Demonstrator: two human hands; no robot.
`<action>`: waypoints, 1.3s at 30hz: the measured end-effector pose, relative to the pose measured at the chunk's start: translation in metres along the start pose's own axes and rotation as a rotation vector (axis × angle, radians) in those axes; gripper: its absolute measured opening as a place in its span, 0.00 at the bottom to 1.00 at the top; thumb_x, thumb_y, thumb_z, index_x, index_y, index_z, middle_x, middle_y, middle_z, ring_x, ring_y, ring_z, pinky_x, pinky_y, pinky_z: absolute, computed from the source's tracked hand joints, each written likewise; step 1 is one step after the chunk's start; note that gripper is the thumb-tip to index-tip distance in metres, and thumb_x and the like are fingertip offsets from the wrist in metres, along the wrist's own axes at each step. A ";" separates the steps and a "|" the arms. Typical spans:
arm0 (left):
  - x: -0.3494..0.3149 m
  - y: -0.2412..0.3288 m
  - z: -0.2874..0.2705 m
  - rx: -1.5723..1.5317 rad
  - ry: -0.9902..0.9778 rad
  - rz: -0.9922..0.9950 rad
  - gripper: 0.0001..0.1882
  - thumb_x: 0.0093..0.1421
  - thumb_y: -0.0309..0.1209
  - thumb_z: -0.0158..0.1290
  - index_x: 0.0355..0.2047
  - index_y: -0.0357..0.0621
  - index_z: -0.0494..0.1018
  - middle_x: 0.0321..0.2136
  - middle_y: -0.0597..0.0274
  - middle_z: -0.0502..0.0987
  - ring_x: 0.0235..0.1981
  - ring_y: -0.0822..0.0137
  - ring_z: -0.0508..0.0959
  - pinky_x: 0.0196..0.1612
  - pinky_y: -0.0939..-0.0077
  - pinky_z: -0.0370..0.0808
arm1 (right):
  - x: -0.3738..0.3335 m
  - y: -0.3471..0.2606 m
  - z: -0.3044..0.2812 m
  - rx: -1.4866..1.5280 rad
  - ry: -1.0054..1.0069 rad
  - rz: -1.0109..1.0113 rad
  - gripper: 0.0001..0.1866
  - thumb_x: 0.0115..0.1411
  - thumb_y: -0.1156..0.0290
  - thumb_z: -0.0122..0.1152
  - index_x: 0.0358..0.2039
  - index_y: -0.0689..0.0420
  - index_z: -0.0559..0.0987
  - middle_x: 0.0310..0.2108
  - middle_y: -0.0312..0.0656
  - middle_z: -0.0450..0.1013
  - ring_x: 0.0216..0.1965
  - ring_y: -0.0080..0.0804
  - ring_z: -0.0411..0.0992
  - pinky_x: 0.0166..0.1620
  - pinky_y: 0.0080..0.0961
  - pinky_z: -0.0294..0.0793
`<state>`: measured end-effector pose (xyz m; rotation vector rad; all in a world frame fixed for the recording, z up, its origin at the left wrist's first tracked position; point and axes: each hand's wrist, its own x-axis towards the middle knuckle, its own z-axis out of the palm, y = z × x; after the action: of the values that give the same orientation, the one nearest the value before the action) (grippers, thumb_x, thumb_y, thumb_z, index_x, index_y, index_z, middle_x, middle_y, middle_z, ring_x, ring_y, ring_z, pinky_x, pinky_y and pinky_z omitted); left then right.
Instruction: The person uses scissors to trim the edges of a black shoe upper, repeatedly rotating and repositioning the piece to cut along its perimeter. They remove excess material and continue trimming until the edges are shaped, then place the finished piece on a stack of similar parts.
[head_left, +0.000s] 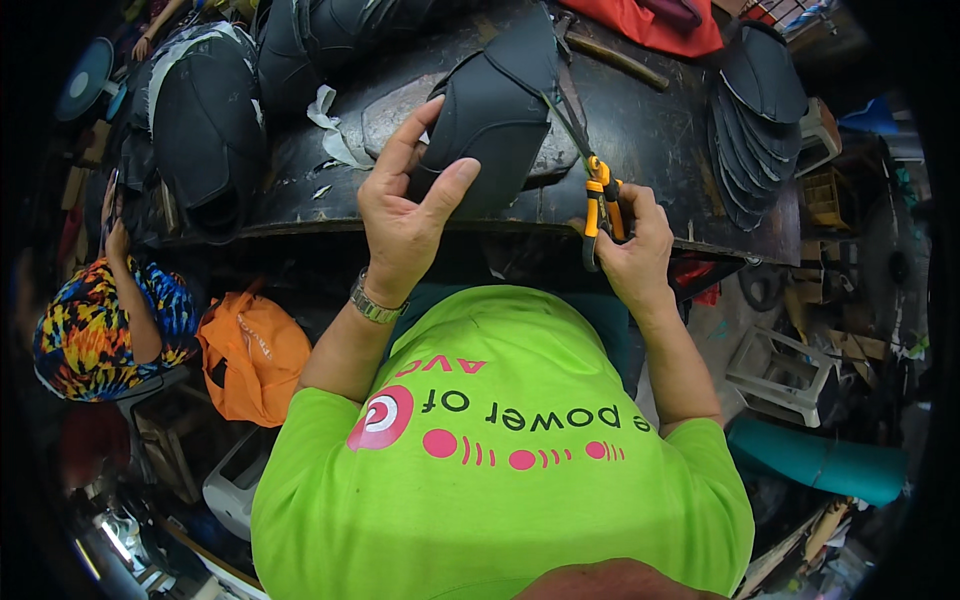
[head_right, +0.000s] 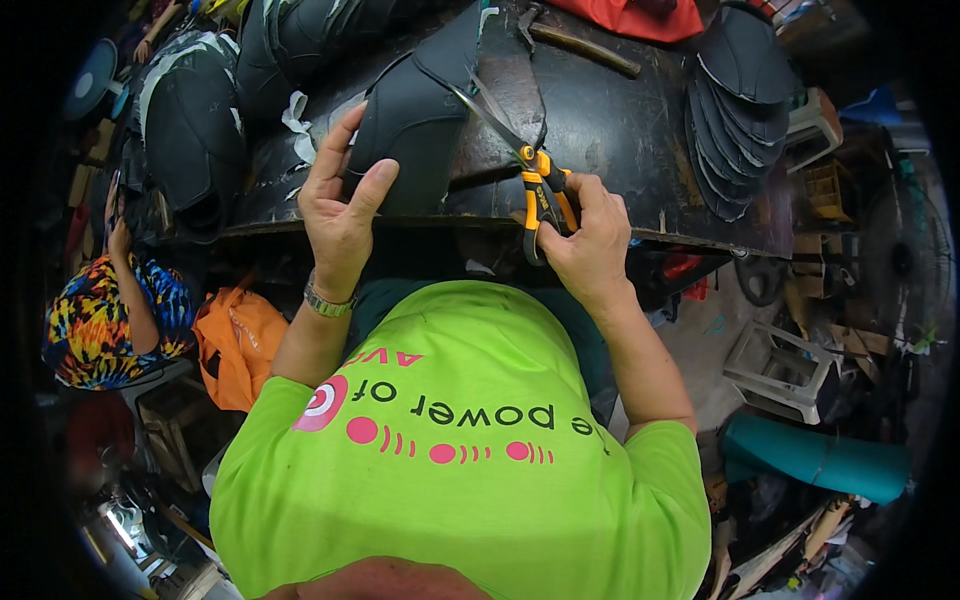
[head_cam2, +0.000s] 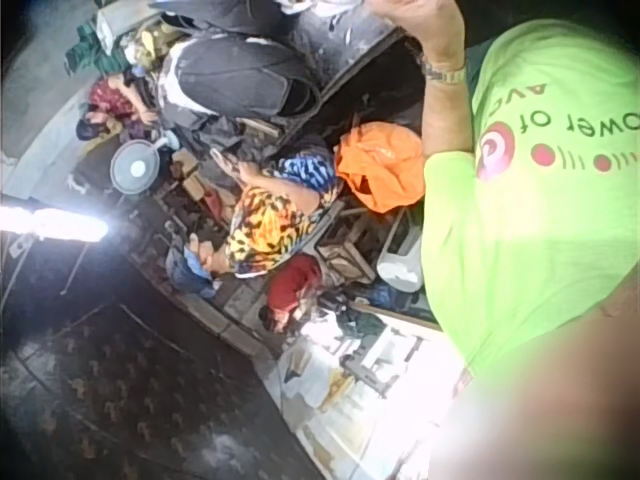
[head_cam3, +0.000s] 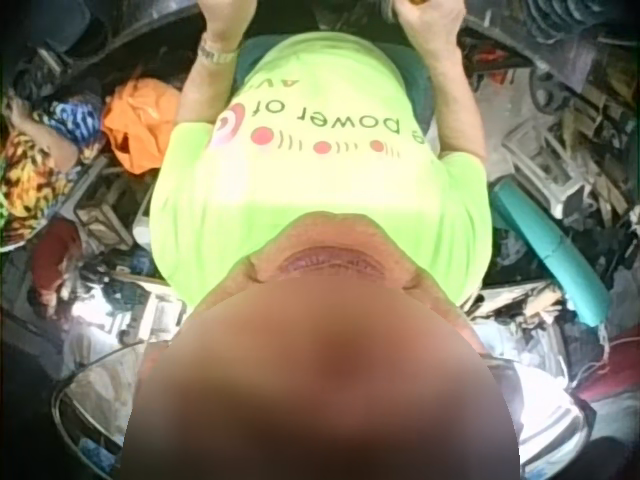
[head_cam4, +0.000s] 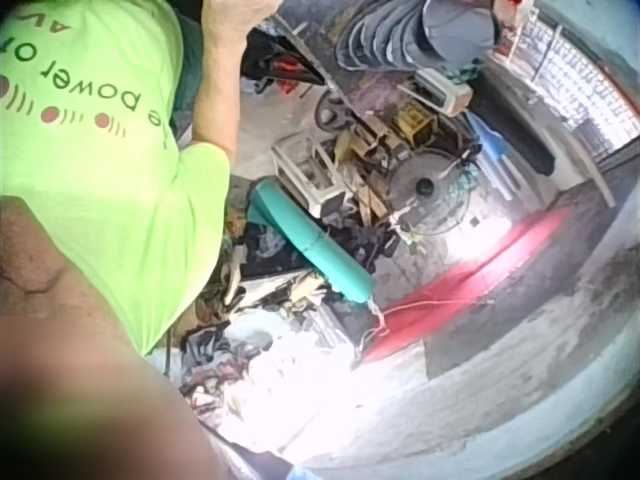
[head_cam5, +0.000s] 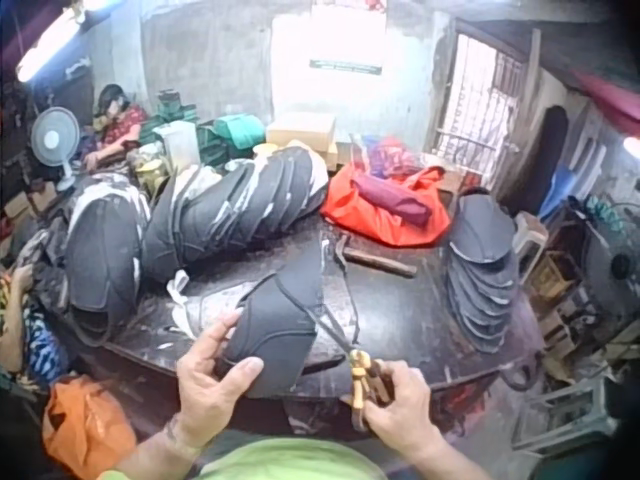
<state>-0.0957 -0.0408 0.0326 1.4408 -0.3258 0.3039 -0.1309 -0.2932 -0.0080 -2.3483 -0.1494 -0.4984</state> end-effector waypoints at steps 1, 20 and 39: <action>0.000 0.001 0.002 0.059 -0.006 0.017 0.30 0.59 0.23 0.61 0.62 0.34 0.66 0.45 0.53 0.80 0.43 0.71 0.81 0.47 0.79 0.78 | 0.001 -0.001 -0.001 -0.023 -0.004 -0.015 0.25 0.44 0.63 0.77 0.39 0.58 0.74 0.29 0.44 0.73 0.30 0.43 0.69 0.38 0.36 0.67; -0.003 0.007 0.010 0.371 -0.018 0.184 0.28 0.55 0.24 0.65 0.57 0.34 0.72 0.37 0.53 0.83 0.35 0.72 0.83 0.38 0.81 0.79 | -0.020 0.010 -0.016 -0.131 0.003 -0.039 0.26 0.45 0.59 0.79 0.38 0.59 0.76 0.28 0.40 0.73 0.31 0.36 0.69 0.39 0.32 0.67; -0.014 0.009 0.015 0.354 -0.016 0.135 0.30 0.57 0.24 0.64 0.60 0.34 0.69 0.39 0.55 0.82 0.38 0.73 0.81 0.41 0.83 0.77 | -0.031 0.004 0.005 0.906 -0.329 0.432 0.18 0.53 0.67 0.77 0.29 0.53 0.71 0.23 0.24 0.63 0.23 0.10 0.59 0.26 0.12 0.58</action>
<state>-0.1132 -0.0548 0.0367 1.7725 -0.3973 0.4780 -0.1568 -0.2923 -0.0261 -1.4797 -0.0049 0.1654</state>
